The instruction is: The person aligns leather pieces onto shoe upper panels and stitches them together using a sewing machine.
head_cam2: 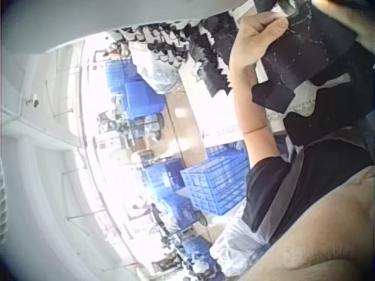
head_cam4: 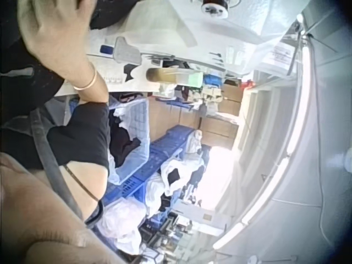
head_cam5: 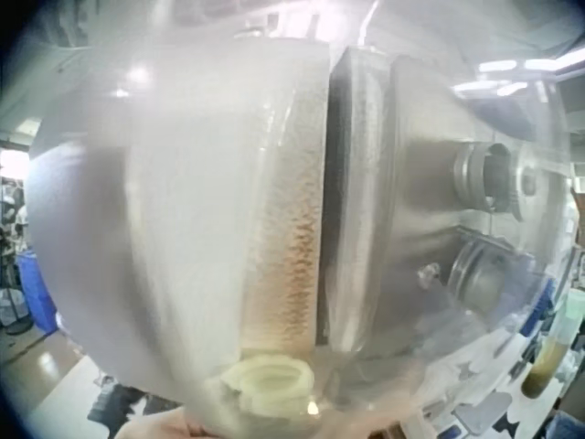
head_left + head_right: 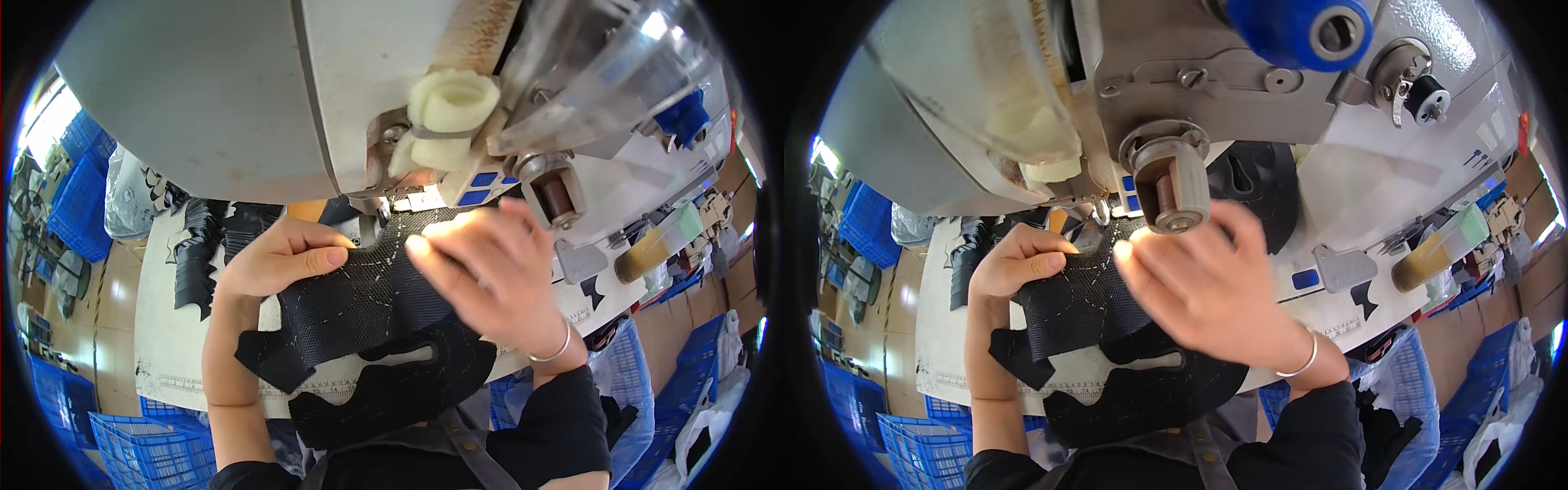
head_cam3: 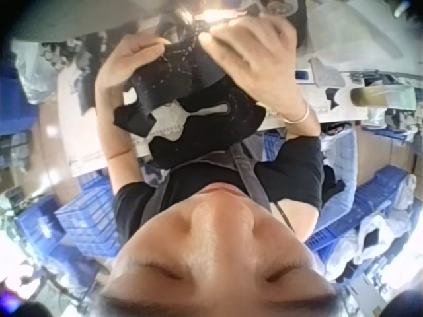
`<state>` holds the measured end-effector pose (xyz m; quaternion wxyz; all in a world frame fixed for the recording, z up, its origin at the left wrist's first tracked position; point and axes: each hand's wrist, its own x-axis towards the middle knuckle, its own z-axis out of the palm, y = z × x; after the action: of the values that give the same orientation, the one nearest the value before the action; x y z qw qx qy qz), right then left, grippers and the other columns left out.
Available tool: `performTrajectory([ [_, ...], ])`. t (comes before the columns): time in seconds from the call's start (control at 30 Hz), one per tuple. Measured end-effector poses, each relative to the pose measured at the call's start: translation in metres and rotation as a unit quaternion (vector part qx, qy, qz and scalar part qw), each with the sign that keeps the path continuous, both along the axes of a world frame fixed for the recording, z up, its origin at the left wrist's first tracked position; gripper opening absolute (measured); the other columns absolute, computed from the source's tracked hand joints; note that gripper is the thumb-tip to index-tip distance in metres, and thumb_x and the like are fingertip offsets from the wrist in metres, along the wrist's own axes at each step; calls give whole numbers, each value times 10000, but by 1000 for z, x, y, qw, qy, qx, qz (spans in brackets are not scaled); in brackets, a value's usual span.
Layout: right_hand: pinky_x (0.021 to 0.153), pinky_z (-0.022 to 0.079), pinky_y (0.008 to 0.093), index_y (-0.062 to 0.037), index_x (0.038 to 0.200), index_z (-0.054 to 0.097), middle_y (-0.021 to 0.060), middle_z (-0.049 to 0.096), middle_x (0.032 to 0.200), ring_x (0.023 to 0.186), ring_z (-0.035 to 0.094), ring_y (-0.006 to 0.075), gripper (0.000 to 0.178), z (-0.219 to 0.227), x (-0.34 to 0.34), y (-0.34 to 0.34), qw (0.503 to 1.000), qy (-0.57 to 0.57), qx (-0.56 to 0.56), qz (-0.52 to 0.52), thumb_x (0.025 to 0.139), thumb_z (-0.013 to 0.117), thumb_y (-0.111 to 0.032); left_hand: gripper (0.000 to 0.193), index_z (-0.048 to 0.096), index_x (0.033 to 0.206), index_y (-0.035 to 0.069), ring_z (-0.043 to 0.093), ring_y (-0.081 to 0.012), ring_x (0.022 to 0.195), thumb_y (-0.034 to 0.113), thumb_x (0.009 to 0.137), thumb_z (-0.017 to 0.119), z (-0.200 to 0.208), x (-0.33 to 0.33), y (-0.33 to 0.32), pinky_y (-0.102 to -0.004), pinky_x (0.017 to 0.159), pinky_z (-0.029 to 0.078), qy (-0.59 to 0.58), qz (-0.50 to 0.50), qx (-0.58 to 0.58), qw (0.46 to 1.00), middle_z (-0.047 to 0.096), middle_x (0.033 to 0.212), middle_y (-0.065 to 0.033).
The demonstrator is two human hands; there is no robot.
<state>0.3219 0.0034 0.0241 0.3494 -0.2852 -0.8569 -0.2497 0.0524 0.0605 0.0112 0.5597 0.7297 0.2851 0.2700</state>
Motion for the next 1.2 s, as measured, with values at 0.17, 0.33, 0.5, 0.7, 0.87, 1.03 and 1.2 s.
performTrajectory([
  [0.17,880,426,356,-94,884,700,6,662,904,788,634,141,153,-14,-12,-4,997,-29,78,3,731,698,-102,312,679,1023,-40,491,-21,744,261,948,653,-3,10,1,-189,659,403,-46,-21,-106,993,608,812,37],
  [0.33,873,429,352,-82,876,702,15,672,917,818,645,147,140,-24,-19,11,994,7,111,-1,738,703,-106,213,675,1057,-13,579,-65,760,153,925,665,3,-3,-3,-219,665,461,-24,209,159,965,673,866,-18],
  [0.5,860,443,367,-63,863,725,21,669,921,833,652,163,173,-24,-21,14,994,33,103,-5,690,709,-55,318,643,1145,22,638,-189,950,105,844,703,1,-60,-16,-322,895,483,111,385,248,882,691,1005,-99],
  [0.7,810,450,368,-31,876,692,47,644,918,833,620,182,137,-22,-21,18,995,22,91,18,749,715,-77,723,459,1408,118,447,-314,1322,65,746,746,-95,-109,-73,-439,1092,365,522,246,325,749,485,1419,-147],
  [0.87,808,452,370,-25,925,690,55,637,972,845,615,187,216,-17,-18,10,998,0,70,0,716,724,-72,456,562,1188,60,577,-308,1072,26,763,725,-135,-130,-51,-429,961,447,366,282,395,794,596,1127,-131],
  [1.03,854,455,384,-34,992,689,76,654,1068,941,628,227,241,-13,-16,-11,999,-1,-10,34,753,695,-67,227,579,969,19,554,-179,751,-59,785,687,-125,-140,-37,-296,720,474,247,275,277,887,537,824,-41],
  [1.2,876,458,353,-99,979,705,31,699,957,894,642,175,227,-42,-12,-39,989,6,-26,146,755,713,-129,314,689,1075,47,521,-7,694,-79,788,710,-24,-54,-57,-160,612,408,-67,329,117,935,585,852,32],
])
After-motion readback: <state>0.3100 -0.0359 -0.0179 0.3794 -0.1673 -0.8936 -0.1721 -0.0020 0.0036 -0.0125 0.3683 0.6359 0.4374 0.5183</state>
